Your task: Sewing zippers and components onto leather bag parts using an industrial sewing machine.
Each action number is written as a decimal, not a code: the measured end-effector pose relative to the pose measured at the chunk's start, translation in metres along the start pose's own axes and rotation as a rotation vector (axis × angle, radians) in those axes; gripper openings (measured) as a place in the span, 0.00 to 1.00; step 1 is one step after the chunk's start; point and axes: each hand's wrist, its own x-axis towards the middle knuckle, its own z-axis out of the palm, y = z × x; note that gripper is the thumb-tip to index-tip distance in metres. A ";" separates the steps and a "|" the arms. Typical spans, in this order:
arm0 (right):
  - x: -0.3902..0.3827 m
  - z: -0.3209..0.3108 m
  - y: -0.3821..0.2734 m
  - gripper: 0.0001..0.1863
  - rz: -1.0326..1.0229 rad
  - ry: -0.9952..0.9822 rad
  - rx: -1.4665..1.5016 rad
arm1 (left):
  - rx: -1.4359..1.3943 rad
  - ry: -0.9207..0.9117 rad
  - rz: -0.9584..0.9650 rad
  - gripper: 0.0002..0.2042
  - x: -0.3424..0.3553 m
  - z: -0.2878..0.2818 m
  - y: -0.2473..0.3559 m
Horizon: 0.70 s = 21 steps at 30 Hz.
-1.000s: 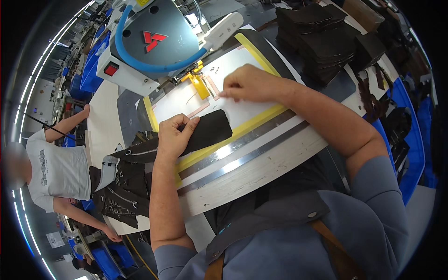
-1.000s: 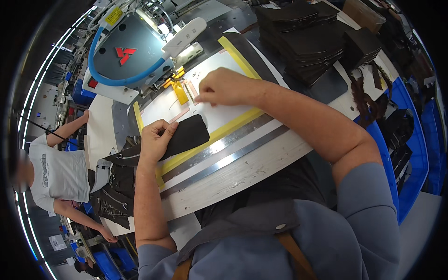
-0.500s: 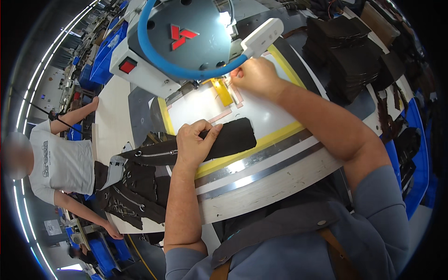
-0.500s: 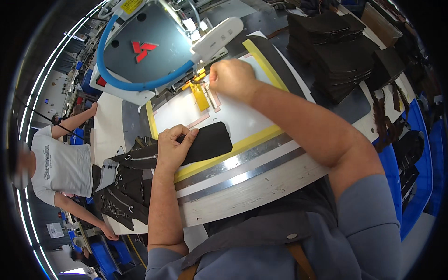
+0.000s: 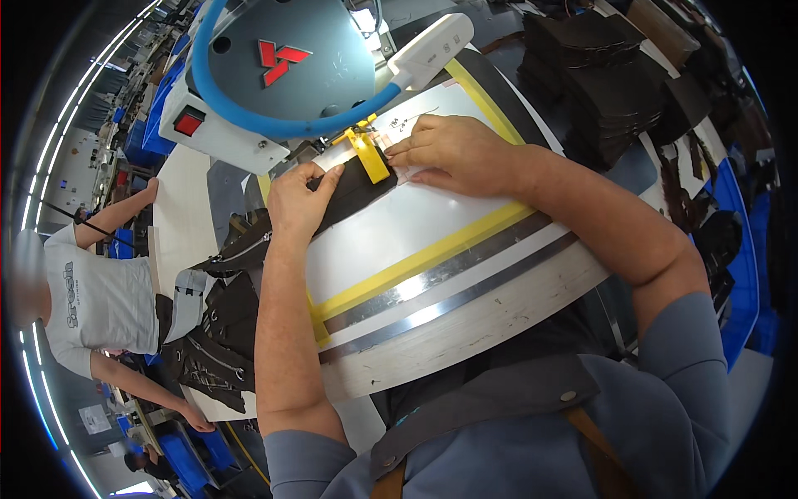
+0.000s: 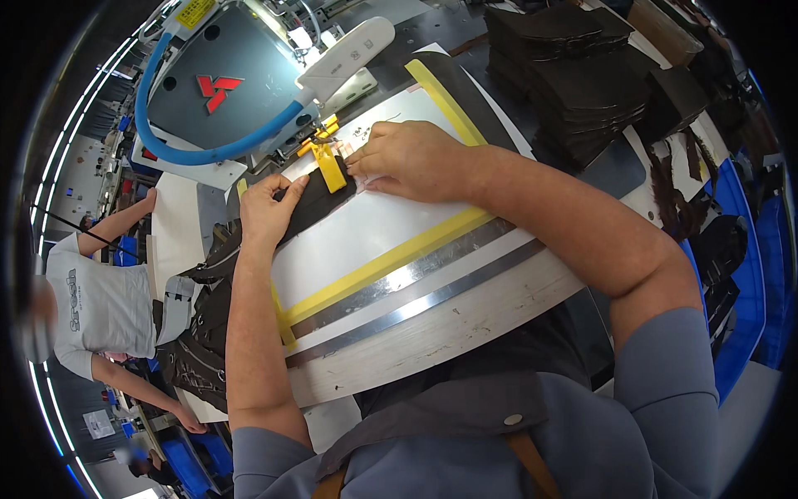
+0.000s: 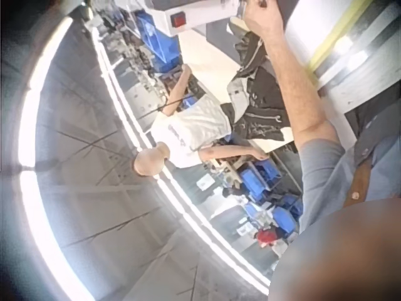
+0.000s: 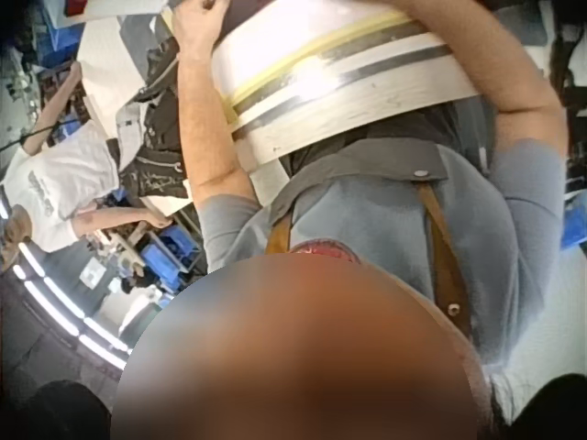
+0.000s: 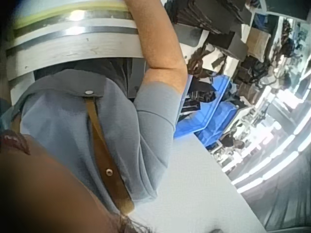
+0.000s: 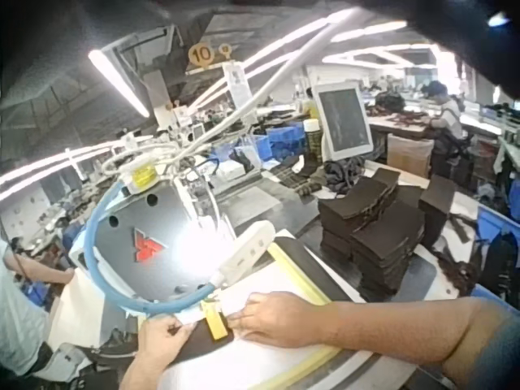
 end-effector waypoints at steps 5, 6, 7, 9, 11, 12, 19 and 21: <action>0.009 0.007 0.009 0.16 -0.029 0.041 -0.062 | 0.033 -0.033 -0.046 0.18 0.009 0.008 0.001; 0.009 0.008 0.009 0.16 -0.027 0.040 -0.058 | 0.057 -0.008 -0.028 0.19 0.010 0.008 0.001; 0.008 0.009 0.010 0.16 0.000 0.016 -0.065 | 0.068 0.007 -0.009 0.19 0.011 0.009 0.002; 0.008 0.011 0.011 0.16 0.027 -0.011 -0.068 | 0.102 0.014 -0.040 0.18 0.012 0.008 0.002; 0.009 0.014 0.012 0.15 -0.055 0.070 -0.118 | 0.125 0.009 -0.063 0.16 0.011 0.009 0.005; 0.009 0.014 0.013 0.15 -0.077 0.101 -0.115 | 0.060 0.074 0.061 0.14 0.009 0.010 0.007; 0.009 0.014 0.018 0.12 -0.110 0.088 -0.145 | -0.134 0.035 0.396 0.17 -0.020 0.023 0.027; 0.009 0.014 0.017 0.12 -0.110 0.090 -0.146 | -0.093 -0.027 0.377 0.16 -0.021 0.023 0.029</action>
